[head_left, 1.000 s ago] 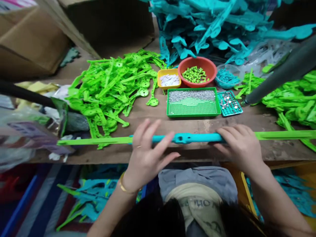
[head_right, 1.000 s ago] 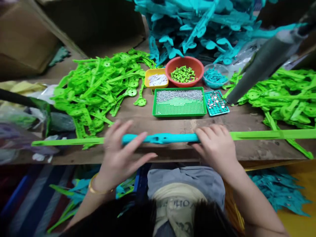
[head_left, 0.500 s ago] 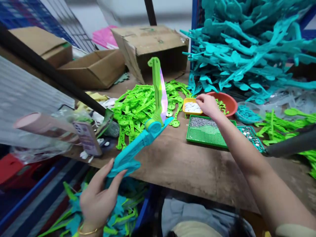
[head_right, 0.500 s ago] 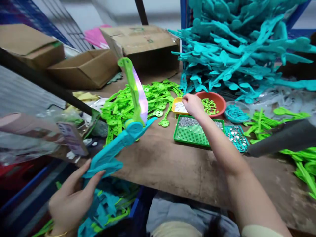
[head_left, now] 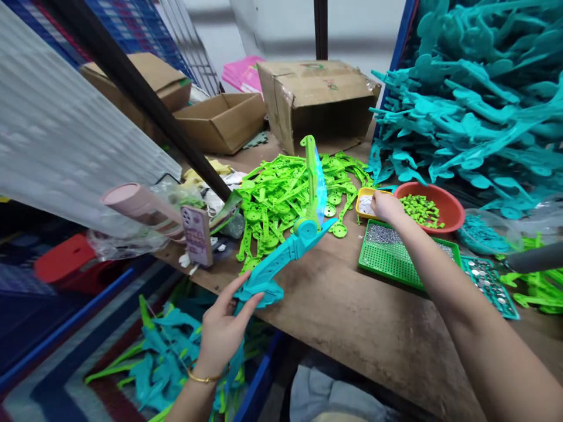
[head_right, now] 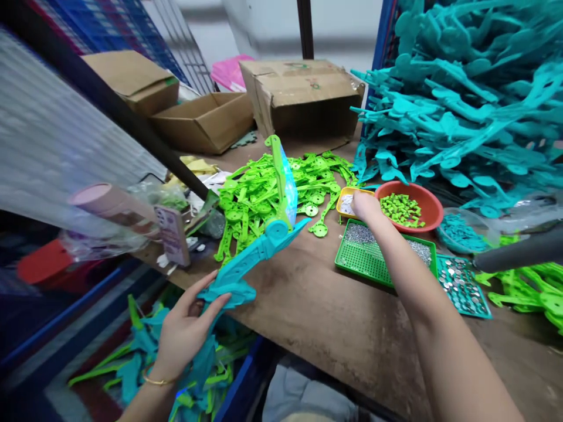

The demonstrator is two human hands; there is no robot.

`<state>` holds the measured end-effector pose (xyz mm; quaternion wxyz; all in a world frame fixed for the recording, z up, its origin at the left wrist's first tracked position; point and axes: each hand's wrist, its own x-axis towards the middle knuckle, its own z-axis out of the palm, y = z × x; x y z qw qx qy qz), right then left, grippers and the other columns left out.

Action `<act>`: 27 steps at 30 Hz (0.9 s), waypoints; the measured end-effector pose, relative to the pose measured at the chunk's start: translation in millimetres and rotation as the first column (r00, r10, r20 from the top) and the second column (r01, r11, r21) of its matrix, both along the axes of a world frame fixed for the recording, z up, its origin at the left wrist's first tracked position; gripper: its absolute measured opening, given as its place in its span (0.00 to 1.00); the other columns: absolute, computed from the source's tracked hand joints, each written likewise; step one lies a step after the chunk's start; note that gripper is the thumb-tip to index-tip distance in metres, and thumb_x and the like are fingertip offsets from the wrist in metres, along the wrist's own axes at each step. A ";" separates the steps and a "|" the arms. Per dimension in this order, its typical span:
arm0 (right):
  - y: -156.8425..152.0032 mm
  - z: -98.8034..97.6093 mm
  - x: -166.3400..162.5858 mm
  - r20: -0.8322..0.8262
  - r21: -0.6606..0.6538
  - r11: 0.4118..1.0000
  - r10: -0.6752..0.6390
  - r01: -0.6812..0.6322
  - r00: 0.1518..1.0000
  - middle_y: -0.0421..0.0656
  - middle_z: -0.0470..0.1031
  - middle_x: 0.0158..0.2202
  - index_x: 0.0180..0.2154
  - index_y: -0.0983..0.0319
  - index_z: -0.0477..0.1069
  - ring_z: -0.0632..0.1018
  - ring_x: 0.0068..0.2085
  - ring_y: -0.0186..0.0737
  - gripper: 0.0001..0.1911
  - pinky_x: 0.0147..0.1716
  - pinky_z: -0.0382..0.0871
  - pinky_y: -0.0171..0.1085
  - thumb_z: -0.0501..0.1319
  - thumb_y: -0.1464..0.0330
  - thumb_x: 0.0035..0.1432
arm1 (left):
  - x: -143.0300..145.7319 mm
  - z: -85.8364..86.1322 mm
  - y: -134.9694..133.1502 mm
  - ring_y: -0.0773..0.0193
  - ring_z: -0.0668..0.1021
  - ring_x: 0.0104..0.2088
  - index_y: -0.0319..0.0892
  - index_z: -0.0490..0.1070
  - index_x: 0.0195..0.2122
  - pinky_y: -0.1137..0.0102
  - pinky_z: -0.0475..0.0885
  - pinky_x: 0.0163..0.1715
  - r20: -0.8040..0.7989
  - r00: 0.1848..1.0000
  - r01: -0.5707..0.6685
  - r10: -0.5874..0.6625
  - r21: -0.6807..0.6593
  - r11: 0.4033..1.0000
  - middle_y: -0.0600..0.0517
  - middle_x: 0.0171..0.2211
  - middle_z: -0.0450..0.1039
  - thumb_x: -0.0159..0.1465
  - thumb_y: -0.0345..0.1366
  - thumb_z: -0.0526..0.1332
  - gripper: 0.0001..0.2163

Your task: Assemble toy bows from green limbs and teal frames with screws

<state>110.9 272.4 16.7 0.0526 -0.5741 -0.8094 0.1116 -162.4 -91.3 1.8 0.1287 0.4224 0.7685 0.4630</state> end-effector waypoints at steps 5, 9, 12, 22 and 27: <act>-12.4 14.4 8.0 -0.185 0.055 0.994 -0.079 0.091 0.979 0.58 0.75 0.43 0.45 0.69 0.66 0.76 0.42 0.46 0.13 0.39 0.65 0.39 0.52 0.70 0.60 | 3.6 -1.2 0.0 0.59 0.79 0.38 0.45 0.71 0.51 0.65 0.76 0.39 0.040 0.999 -0.016 0.014 0.052 0.999 0.48 0.46 0.75 0.55 0.47 0.68 0.24; -58.9 31.5 -3.9 -0.428 0.028 0.998 -0.033 0.050 0.903 0.52 0.74 0.44 0.51 0.66 0.59 0.77 0.36 0.37 0.15 0.32 0.69 0.35 0.45 0.68 0.65 | 18.8 -0.4 3.2 0.60 0.79 0.37 0.44 0.71 0.48 0.66 0.76 0.39 0.093 0.996 -0.023 0.014 0.096 0.995 0.50 0.41 0.76 0.54 0.45 0.69 0.22; -125.2 38.9 -22.7 -0.721 0.003 0.985 0.122 -0.174 0.682 0.45 0.75 0.38 0.48 0.61 0.63 0.77 0.31 0.35 0.13 0.26 0.70 0.34 0.48 0.66 0.65 | 34.0 -3.2 8.7 0.62 0.79 0.37 0.45 0.71 0.48 0.67 0.75 0.38 0.138 0.990 -0.007 -0.014 0.151 0.988 0.51 0.40 0.76 0.55 0.43 0.69 0.21; -235.8 24.4 -50.1 -0.563 0.280 0.924 0.377 -0.260 0.735 0.44 0.78 0.32 0.36 0.61 0.73 0.77 0.31 0.38 0.09 0.32 0.68 0.36 0.54 0.67 0.62 | 69.7 -6.5 12.7 0.65 0.79 0.36 0.44 0.70 0.49 0.71 0.74 0.38 0.074 0.996 0.038 -0.055 0.210 0.977 0.51 0.42 0.75 0.57 0.42 0.68 0.19; -240.2 28.0 -50.6 -0.417 0.361 0.894 0.409 -0.265 0.812 0.45 0.77 0.30 0.34 0.62 0.72 0.76 0.30 0.39 0.09 0.30 0.65 0.35 0.54 0.68 0.61 | 79.7 -3.3 4.7 0.64 0.79 0.38 0.45 0.71 0.49 0.70 0.74 0.40 -0.086 0.996 0.047 -0.030 0.200 0.979 0.51 0.43 0.77 0.59 0.40 0.67 0.18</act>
